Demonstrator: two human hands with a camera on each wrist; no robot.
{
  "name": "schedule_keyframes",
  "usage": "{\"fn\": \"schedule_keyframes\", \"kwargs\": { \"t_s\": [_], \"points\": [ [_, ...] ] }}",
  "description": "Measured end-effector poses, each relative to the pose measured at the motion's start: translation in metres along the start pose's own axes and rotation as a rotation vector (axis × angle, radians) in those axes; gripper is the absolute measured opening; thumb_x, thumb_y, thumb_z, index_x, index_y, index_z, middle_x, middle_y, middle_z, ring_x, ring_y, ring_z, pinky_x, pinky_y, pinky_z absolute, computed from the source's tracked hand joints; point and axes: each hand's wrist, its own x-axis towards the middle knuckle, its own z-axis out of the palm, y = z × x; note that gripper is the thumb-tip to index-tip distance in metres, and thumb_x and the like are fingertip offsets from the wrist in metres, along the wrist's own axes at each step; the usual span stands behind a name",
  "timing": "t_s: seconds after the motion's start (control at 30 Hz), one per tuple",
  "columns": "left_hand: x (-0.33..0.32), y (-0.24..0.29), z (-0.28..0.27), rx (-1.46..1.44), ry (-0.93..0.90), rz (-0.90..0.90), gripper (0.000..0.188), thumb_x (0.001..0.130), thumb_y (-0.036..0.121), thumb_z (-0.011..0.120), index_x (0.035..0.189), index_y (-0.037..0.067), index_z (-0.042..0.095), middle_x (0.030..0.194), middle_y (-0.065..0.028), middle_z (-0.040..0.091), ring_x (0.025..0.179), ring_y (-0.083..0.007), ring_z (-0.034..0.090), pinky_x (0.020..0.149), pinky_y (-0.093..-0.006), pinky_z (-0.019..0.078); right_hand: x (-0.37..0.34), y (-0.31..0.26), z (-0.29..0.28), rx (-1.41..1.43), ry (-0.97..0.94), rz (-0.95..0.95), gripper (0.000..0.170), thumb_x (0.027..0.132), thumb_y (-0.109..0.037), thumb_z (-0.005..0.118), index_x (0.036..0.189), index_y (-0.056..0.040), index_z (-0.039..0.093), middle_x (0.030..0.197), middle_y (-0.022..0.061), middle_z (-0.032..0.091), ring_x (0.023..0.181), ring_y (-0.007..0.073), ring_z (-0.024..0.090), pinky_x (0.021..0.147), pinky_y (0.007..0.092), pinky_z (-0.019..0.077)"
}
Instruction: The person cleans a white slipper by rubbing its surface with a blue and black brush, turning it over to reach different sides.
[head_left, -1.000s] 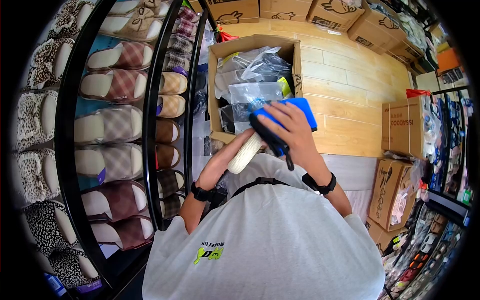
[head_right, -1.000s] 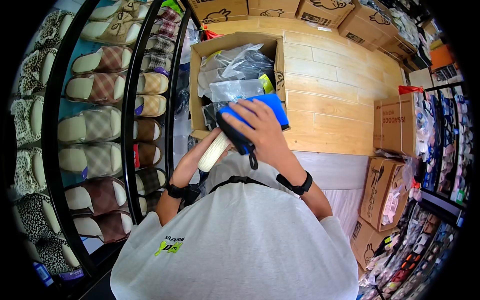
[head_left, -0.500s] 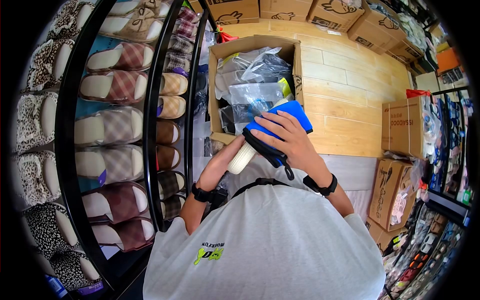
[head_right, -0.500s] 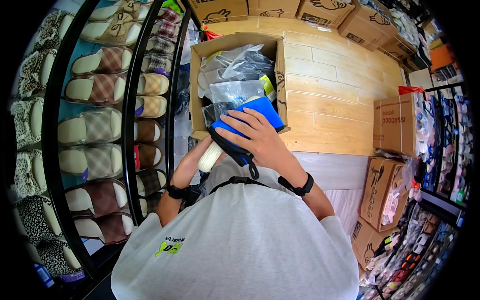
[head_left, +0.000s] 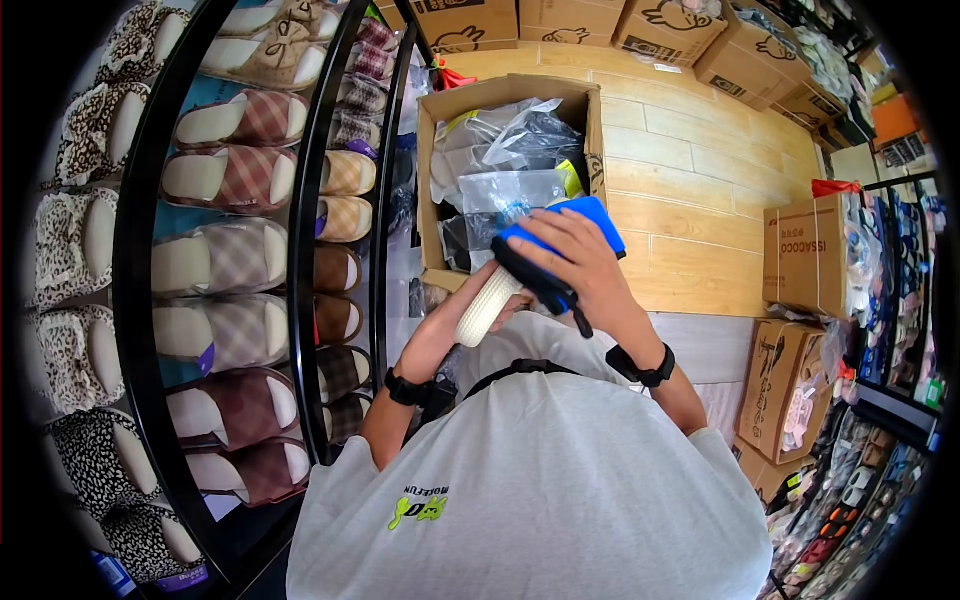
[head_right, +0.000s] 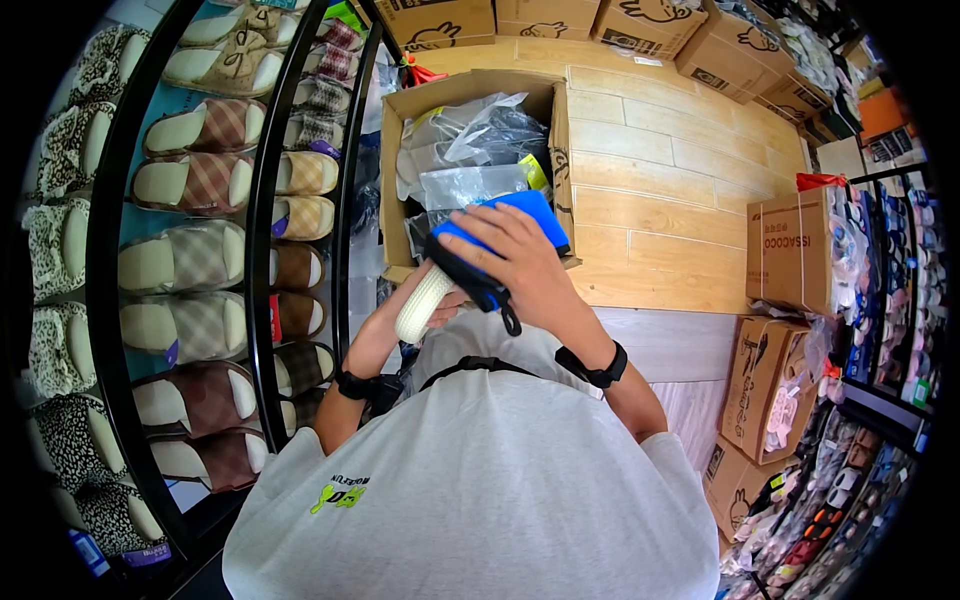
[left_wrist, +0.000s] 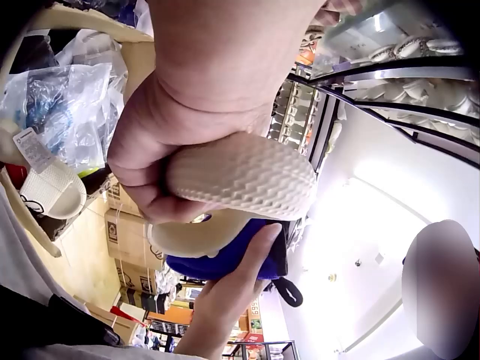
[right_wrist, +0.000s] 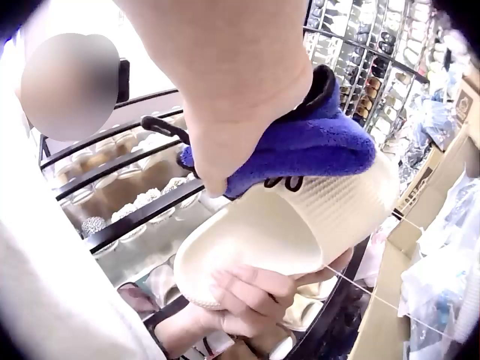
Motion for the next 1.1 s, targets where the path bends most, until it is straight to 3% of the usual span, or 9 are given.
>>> {"fn": "schedule_keyframes", "kwargs": {
  "t_s": [0.03, 0.1, 0.5, 0.57, 0.77, 0.87, 0.93, 1.03, 1.1],
  "points": [
    [0.010, 0.005, 0.014, 0.001, 0.001, 0.000, 0.062, 0.123, 0.051, 0.038, 0.142, -0.001, 0.065, 0.106, -0.0049, 0.072, 0.085, -0.0075, 0.067, 0.067, -0.0201, 0.0500, 0.000, 0.000, 0.001, 0.000, 0.001, -0.001, 0.068, 0.088, -0.018, 0.077, 0.155, -0.0171, 0.066, 0.159, 0.0090, 0.063, 0.149, 0.0338, 0.056, 0.126, 0.0536, 0.0410],
    [0.020, 0.009, 0.025, 0.069, 0.477, -0.149, 0.077, 0.111, 0.080, 0.035, 0.094, 0.009, 0.062, 0.067, -0.0028, 0.051, 0.048, -0.0161, 0.052, 0.036, -0.0288, 0.0392, 0.000, -0.002, 0.002, -0.023, 0.061, 0.031, 0.068, 0.087, -0.018, 0.078, 0.154, -0.0171, 0.067, 0.158, 0.0090, 0.063, 0.149, 0.0341, 0.056, 0.126, 0.0539, 0.0411],
    [0.009, -0.002, 0.009, 0.125, 0.597, -0.035, 0.074, 0.112, 0.077, 0.038, 0.105, 0.009, 0.066, 0.067, -0.0024, 0.049, 0.049, -0.0165, 0.052, 0.039, -0.0280, 0.0398, -0.004, -0.006, 0.004, -0.010, 0.058, 0.027, 0.073, 0.084, -0.020, 0.080, 0.155, -0.0180, 0.066, 0.159, 0.0100, 0.062, 0.148, 0.0342, 0.057, 0.125, 0.0545, 0.0419],
    [-0.032, -0.033, -0.146, -0.053, 0.099, 0.098, 0.053, 0.124, 0.033, 0.042, 0.165, -0.001, 0.047, 0.136, -0.0122, 0.070, 0.119, -0.0172, 0.072, 0.093, -0.0224, 0.0554, -0.005, -0.014, 0.004, 0.043, -0.016, -0.042, 0.075, 0.084, -0.018, 0.078, 0.157, -0.0180, 0.064, 0.161, 0.0098, 0.061, 0.148, 0.0340, 0.056, 0.127, 0.0547, 0.0411],
    [0.019, 0.007, -0.005, -0.152, -0.286, -0.077, 0.059, 0.123, 0.052, 0.033, 0.145, 0.005, 0.062, 0.110, -0.0095, 0.073, 0.084, -0.0062, 0.060, 0.068, -0.0213, 0.0460, -0.006, 0.000, 0.001, 0.034, 0.024, 0.037, 0.072, 0.084, -0.015, 0.076, 0.155, -0.0176, 0.066, 0.161, 0.0106, 0.061, 0.149, 0.0345, 0.056, 0.126, 0.0550, 0.0413],
    [0.018, 0.005, -0.014, -0.160, -0.376, -0.133, 0.059, 0.123, 0.052, 0.036, 0.144, 0.004, 0.063, 0.101, -0.0057, 0.069, 0.083, -0.0077, 0.060, 0.066, -0.0229, 0.0453, -0.007, -0.008, 0.004, -0.004, 0.044, 0.030, 0.072, 0.085, -0.014, 0.076, 0.156, -0.0175, 0.065, 0.160, 0.0103, 0.062, 0.149, 0.0349, 0.056, 0.126, 0.0550, 0.0418],
    [-0.011, -0.011, -0.031, 0.090, 0.038, 0.108, 0.058, 0.124, 0.047, 0.037, 0.154, 0.003, 0.059, 0.113, -0.0084, 0.071, 0.094, -0.0107, 0.066, 0.076, -0.0237, 0.0514, -0.007, -0.015, 0.007, 0.009, 0.025, -0.051, 0.074, 0.083, -0.012, 0.077, 0.156, -0.0160, 0.065, 0.161, 0.0099, 0.061, 0.148, 0.0336, 0.057, 0.126, 0.0544, 0.0420],
    [-0.035, -0.029, -0.106, 0.229, 0.237, 0.172, 0.055, 0.124, 0.036, 0.041, 0.168, 0.004, 0.046, 0.133, -0.0121, 0.069, 0.111, -0.0160, 0.070, 0.091, -0.0266, 0.0544, -0.010, -0.010, 0.006, 0.012, -0.057, -0.140, 0.074, 0.083, -0.013, 0.075, 0.156, -0.0158, 0.064, 0.162, 0.0099, 0.060, 0.147, 0.0332, 0.058, 0.126, 0.0534, 0.0426],
    [-0.003, -0.010, -0.059, -0.156, 0.717, -0.087, 0.077, 0.111, 0.079, 0.040, 0.106, 0.006, 0.067, 0.068, -0.0023, 0.049, 0.051, -0.0165, 0.049, 0.044, -0.0318, 0.0421, -0.007, 0.004, 0.003, 0.013, -0.006, -0.097, 0.073, 0.084, -0.015, 0.076, 0.155, -0.0169, 0.065, 0.162, 0.0099, 0.061, 0.147, 0.0338, 0.058, 0.125, 0.0531, 0.0436]
  ]
}}
